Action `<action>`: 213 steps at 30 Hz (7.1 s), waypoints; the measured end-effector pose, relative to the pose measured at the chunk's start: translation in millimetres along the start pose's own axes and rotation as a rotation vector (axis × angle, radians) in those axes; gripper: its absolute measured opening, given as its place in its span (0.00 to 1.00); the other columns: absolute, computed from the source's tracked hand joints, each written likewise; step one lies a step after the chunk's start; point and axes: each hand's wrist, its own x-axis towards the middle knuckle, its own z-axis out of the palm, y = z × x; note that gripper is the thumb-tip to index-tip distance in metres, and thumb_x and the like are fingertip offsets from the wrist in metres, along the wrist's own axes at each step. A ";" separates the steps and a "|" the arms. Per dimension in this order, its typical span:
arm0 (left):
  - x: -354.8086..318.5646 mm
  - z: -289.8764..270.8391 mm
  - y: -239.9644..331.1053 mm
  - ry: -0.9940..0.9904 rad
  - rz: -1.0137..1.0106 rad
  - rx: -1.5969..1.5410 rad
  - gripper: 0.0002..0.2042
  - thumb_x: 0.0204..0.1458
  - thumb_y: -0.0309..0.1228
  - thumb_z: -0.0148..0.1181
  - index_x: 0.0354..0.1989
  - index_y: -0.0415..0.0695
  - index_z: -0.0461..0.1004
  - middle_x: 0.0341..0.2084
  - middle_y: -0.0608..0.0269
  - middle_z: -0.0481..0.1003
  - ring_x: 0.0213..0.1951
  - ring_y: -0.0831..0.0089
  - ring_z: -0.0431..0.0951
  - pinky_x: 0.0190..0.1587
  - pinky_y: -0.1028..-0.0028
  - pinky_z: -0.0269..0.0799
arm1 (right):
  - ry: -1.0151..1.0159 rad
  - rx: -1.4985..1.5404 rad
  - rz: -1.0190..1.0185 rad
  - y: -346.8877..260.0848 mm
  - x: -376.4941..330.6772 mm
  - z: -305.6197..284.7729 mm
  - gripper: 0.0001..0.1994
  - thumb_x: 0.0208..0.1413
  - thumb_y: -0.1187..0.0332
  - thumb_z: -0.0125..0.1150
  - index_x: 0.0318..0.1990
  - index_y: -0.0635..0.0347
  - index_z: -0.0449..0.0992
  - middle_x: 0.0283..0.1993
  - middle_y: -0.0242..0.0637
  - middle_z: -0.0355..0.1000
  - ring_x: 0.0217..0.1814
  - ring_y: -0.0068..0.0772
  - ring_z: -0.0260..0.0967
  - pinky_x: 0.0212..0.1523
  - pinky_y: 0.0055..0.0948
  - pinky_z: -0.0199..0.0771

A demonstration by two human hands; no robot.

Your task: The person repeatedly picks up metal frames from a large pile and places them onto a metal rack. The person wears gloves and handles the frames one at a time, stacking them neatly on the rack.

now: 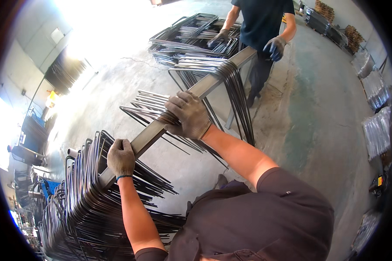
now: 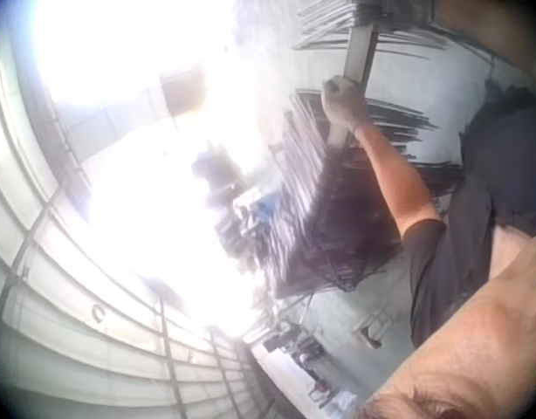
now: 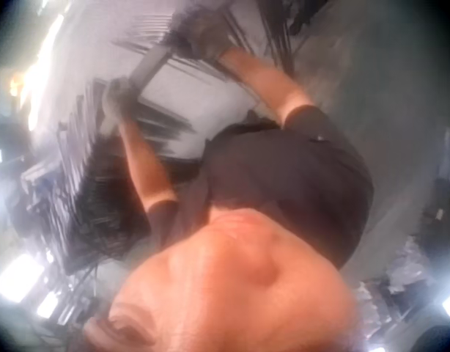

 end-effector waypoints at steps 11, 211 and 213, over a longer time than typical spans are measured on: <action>-1.5 4.9 7.0 0.070 0.013 0.034 0.16 0.70 0.41 0.62 0.38 0.40 0.84 0.36 0.44 0.86 0.42 0.39 0.87 0.46 0.47 0.81 | 0.012 0.051 0.036 -3.9 1.4 -2.2 0.37 0.49 0.47 0.84 0.64 0.53 0.80 0.67 0.42 0.76 0.75 0.56 0.68 0.83 0.62 0.65; -6.2 46.7 -129.8 0.232 0.218 0.016 0.12 0.64 0.38 0.67 0.31 0.45 0.85 0.30 0.48 0.86 0.35 0.43 0.88 0.40 0.48 0.83 | -0.026 -0.156 -0.058 109.7 -32.1 58.5 0.23 0.71 0.48 0.72 0.62 0.55 0.87 0.64 0.46 0.86 0.69 0.54 0.81 0.71 0.51 0.81; -7.6 34.0 -131.9 0.135 0.233 -0.038 0.11 0.67 0.39 0.66 0.37 0.45 0.86 0.34 0.47 0.87 0.39 0.43 0.88 0.43 0.49 0.84 | -0.062 -0.167 -0.049 111.7 -29.7 57.1 0.22 0.72 0.48 0.71 0.62 0.54 0.87 0.65 0.46 0.85 0.71 0.54 0.80 0.73 0.50 0.79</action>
